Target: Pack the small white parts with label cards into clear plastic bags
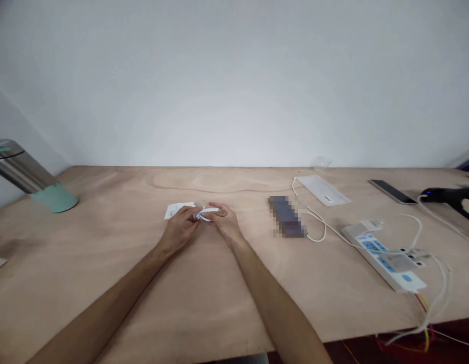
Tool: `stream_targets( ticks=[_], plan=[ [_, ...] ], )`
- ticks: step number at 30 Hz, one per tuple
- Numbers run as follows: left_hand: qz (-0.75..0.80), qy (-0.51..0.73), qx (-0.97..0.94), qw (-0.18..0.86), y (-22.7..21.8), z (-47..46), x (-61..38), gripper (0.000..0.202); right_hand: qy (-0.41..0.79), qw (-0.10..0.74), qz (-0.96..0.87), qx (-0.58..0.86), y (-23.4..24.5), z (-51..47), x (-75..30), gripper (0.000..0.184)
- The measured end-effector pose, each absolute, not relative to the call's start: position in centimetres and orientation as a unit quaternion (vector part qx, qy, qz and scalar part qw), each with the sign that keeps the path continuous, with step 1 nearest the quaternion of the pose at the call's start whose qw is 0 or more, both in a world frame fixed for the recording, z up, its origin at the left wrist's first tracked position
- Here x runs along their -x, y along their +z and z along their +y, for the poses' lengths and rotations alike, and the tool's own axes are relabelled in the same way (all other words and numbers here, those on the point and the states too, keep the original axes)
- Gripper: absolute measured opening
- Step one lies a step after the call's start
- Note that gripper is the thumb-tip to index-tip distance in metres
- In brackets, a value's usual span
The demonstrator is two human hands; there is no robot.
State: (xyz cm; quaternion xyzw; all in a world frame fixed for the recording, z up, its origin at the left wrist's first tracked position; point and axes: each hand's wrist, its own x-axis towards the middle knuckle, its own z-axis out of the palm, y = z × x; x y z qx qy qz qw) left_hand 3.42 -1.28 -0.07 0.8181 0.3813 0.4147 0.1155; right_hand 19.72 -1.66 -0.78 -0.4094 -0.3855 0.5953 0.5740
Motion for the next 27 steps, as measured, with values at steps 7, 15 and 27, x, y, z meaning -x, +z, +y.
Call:
stream_targets(
  ticks=[7, 15, 27],
  plan=[
    [0.383, 0.418, -0.811, 0.144, -0.2, -1.1, -2.8, 0.028, 0.602, 0.563, -0.401, 0.399, -0.9, -1.8, -19.6, 0.028],
    [0.411, 0.404, -0.804, 0.148, -0.4, -0.6, -2.5, 0.022, 0.667, 0.550, -0.376, 0.333, -0.5, -2.2, -20.3, 0.050],
    [0.471, 0.324, -0.804, 0.165, 0.3, -1.3, -2.5, 0.023, 0.665, 0.521, -0.404, 0.351, -1.2, -1.6, -20.5, 0.051]
  ],
)
